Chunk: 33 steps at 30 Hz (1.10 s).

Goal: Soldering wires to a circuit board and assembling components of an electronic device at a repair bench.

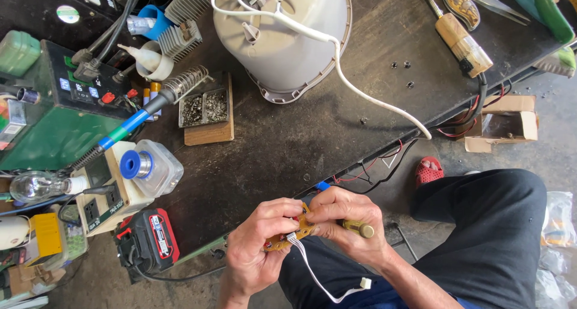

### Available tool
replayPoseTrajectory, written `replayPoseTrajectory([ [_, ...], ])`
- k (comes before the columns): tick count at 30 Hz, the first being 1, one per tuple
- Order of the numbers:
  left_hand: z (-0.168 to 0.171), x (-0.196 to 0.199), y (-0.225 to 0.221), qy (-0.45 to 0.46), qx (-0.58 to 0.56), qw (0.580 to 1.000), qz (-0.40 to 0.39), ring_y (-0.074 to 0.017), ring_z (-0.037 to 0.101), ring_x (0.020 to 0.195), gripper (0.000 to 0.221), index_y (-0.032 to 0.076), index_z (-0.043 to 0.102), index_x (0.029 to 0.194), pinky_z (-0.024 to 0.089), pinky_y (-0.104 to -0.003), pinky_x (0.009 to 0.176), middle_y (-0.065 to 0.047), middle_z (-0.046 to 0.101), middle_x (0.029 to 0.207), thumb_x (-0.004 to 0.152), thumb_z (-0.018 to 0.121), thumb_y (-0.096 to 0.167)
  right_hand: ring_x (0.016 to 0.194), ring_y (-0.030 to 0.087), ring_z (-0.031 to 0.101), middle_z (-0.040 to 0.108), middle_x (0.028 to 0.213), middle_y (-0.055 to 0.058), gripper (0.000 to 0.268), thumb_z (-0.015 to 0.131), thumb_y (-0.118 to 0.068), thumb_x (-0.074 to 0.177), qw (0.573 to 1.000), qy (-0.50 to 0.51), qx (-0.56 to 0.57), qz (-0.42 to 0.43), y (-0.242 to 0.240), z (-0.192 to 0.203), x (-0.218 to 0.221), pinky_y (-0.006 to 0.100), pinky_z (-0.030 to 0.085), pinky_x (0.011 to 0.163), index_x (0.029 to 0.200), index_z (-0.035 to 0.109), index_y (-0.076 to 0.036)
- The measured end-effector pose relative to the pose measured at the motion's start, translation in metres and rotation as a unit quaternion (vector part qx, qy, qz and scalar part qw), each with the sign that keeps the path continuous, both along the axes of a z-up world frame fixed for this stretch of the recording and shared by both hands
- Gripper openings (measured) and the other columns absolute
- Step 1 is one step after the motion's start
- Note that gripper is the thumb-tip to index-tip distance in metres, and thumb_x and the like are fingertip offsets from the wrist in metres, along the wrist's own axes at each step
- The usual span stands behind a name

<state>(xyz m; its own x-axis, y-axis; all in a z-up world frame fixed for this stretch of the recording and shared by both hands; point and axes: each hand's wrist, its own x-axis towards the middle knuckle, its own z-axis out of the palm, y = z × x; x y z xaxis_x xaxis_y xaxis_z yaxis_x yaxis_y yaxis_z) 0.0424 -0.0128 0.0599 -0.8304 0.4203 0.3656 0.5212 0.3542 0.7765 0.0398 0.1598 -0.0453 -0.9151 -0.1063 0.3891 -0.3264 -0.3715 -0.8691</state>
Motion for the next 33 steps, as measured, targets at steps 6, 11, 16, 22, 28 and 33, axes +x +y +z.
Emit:
replayPoseTrajectory([
  [6,-0.001,0.0,-0.001,0.022,-0.014,1.0,-0.011,-0.0368,0.072,0.111,0.015,0.003,0.061,0.111,0.062,-0.046,0.102,-0.018,0.067,0.118,0.106,0.055,0.016,0.082,0.02,0.07,0.071,0.096,0.013,0.015,0.076,-0.014,0.091,1.0,0.0,-0.01,0.001,-0.001,-0.003,0.0,0.029,0.059,0.075,0.103,0.075,-0.006],
  [11,0.006,0.001,-0.005,0.037,-0.011,0.999,0.006,-0.0425,0.074,0.113,0.013,0.001,0.06,0.11,0.063,-0.047,0.103,-0.02,0.07,0.117,0.102,0.06,0.011,0.083,0.021,0.069,0.072,0.097,0.016,0.013,0.077,-0.011,0.089,0.999,-0.014,-0.026,-0.022,0.004,-0.011,-0.001,0.029,0.057,0.072,0.1,0.074,-0.006],
  [16,0.009,0.002,-0.009,0.072,-0.017,0.997,0.004,-0.0422,0.075,0.112,0.013,0.002,0.065,0.108,0.066,-0.046,0.101,-0.022,0.07,0.118,0.101,0.061,0.012,0.088,0.022,0.071,0.072,0.099,0.017,0.014,0.077,-0.008,0.087,0.999,-0.012,-0.012,-0.046,0.009,-0.008,-0.003,0.03,0.059,0.079,0.101,0.074,-0.004],
  [22,0.002,0.004,-0.014,0.098,-0.013,0.994,0.044,-0.0368,0.074,0.102,0.013,0.003,0.067,0.105,0.065,-0.042,0.094,-0.022,0.07,0.113,0.099,0.064,0.013,0.085,0.023,0.071,0.073,0.094,0.015,0.012,0.077,-0.01,0.088,0.996,0.006,0.039,-0.074,0.005,0.001,-0.005,0.031,0.059,0.078,0.099,0.075,-0.005],
  [28,-0.029,-0.005,-0.035,-0.141,0.087,0.937,0.308,-0.0136,0.076,0.08,0.025,0.001,0.076,0.106,0.061,-0.022,0.079,-0.01,0.08,0.094,0.081,0.078,0.005,0.055,0.002,0.046,0.073,0.091,0.006,0.045,0.087,-0.002,0.081,0.991,-0.12,-0.006,-0.062,0.009,0.005,0.003,0.019,0.038,0.048,0.123,0.07,-0.007],
  [33,-0.023,-0.065,-0.049,-0.277,0.057,0.912,0.298,-0.0166,0.066,0.075,0.021,-0.006,0.075,0.104,0.058,-0.029,0.058,-0.014,0.075,0.089,0.088,0.073,0.008,0.074,0.006,0.066,0.079,0.088,-0.001,0.029,0.085,-0.017,0.083,0.96,-0.183,0.189,-0.097,0.063,0.025,0.015,0.021,0.054,0.068,0.11,0.078,-0.009],
])
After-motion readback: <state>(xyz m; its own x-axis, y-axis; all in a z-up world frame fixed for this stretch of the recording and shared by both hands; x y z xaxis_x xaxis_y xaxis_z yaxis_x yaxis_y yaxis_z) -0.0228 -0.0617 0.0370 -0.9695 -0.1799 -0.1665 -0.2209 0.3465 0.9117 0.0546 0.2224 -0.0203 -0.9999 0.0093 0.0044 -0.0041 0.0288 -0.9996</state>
